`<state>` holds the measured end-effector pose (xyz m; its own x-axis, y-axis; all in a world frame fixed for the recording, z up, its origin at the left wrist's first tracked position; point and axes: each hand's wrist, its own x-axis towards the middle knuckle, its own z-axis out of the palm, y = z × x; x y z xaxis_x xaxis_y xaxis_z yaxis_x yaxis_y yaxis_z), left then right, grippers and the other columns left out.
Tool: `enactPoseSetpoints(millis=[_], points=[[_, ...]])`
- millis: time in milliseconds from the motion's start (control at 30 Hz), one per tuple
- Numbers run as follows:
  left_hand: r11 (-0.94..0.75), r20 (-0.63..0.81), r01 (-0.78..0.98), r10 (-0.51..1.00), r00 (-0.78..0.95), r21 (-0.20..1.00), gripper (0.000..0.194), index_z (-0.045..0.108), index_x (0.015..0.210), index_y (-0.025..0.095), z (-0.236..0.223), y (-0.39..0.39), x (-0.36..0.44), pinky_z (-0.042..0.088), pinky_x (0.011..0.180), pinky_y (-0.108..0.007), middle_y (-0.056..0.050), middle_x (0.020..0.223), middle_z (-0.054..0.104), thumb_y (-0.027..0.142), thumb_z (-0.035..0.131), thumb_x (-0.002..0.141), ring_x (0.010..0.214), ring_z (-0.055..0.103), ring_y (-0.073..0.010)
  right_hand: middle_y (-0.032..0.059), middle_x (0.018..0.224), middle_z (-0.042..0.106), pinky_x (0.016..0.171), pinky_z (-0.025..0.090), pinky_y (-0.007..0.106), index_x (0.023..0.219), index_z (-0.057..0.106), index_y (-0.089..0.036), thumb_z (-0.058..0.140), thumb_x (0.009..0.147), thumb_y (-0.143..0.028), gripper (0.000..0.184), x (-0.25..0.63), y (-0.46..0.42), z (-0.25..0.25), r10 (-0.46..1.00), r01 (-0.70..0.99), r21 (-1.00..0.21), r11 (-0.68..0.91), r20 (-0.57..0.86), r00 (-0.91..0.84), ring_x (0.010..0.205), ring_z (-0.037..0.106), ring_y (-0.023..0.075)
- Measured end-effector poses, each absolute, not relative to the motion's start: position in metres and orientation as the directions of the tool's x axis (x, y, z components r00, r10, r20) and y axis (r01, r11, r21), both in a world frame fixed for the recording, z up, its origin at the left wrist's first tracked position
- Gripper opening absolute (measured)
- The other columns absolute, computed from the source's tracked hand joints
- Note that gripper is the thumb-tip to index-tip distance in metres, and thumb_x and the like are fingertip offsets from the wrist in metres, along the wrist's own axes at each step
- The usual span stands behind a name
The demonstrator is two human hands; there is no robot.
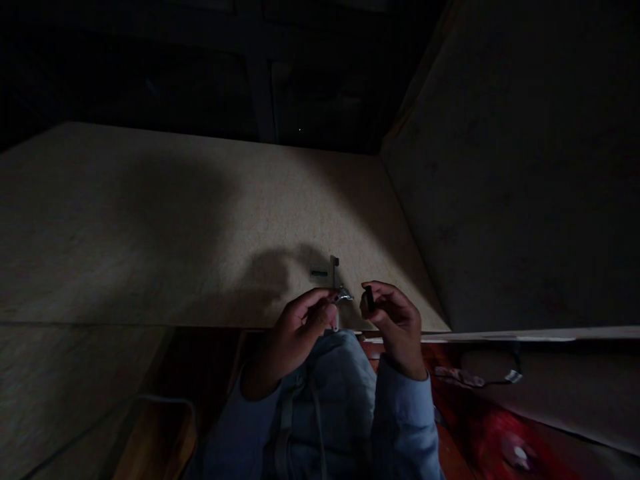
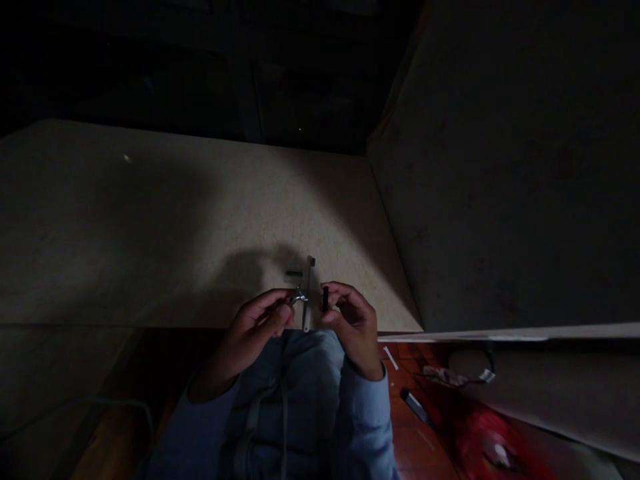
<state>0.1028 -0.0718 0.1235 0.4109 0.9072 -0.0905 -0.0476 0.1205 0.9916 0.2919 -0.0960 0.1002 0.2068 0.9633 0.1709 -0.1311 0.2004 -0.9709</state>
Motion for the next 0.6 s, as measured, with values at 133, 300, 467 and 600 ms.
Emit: enactPoseSetpoints(millis=[133, 300, 467, 600], points=[[0.167, -0.129, -0.060, 0.903, 0.410, 0.984, 0.035, 0.065, 0.108, 0.017, 0.116, -0.071, 0.109, 0.047, 0.063, -0.023, -0.001, 0.080, 0.063, 0.048, 0.060, 0.092, 0.066, 0.056, -0.0118, -0.0032, 0.072, 0.060, 0.065, 0.048, 0.025, 0.105, 0.073, -0.024, 0.083, 0.076, -0.036, 0.033, 0.296, -0.092, 0.096, 0.933, -0.135, -0.966, 0.222, 0.170, 0.318, 0.065, 0.055, 0.0119], [0.156, -0.155, 0.027, 0.918, 0.366, 0.987, 0.029, 0.065, 0.100, 0.018, 0.113, -0.067, 0.118, 0.053, 0.068, -0.026, -0.005, 0.087, 0.072, 0.044, 0.061, 0.091, 0.070, 0.065, -0.0152, -0.0041, 0.071, 0.059, 0.065, 0.048, 0.026, 0.109, 0.071, -0.023, 0.081, 0.075, -0.026, 0.036, 0.299, -0.089, 0.097, 0.913, -0.085, -0.980, 0.179, 0.133, 0.387, 0.066, 0.055, 0.0120], [0.058, -0.121, 0.236, 0.958, 0.260, 0.970, 0.024, 0.067, 0.093, 0.017, 0.099, -0.060, 0.130, 0.052, 0.070, -0.025, -0.006, 0.083, 0.074, 0.040, 0.060, 0.091, 0.075, 0.069, -0.0170, -0.0043, 0.072, 0.061, 0.067, 0.049, 0.026, 0.111, 0.070, -0.023, 0.081, 0.075, -0.026, 0.038, 0.302, -0.086, 0.096, 0.908, -0.087, -0.987, 0.133, 0.087, 0.409, 0.067, 0.057, 0.0118], [-0.003, -0.084, 0.369, 0.972, 0.221, 0.929, 0.025, 0.069, 0.086, 0.017, 0.087, -0.055, 0.141, 0.050, 0.065, -0.025, -0.006, 0.080, 0.074, 0.039, 0.059, 0.091, 0.069, 0.067, -0.0159, -0.0030, 0.074, 0.063, 0.068, 0.051, 0.028, 0.112, 0.070, -0.023, 0.082, 0.074, -0.030, 0.041, 0.308, -0.084, 0.093, 0.907, -0.076, -0.992, 0.098, 0.058, 0.417, 0.068, 0.058, 0.0130]])
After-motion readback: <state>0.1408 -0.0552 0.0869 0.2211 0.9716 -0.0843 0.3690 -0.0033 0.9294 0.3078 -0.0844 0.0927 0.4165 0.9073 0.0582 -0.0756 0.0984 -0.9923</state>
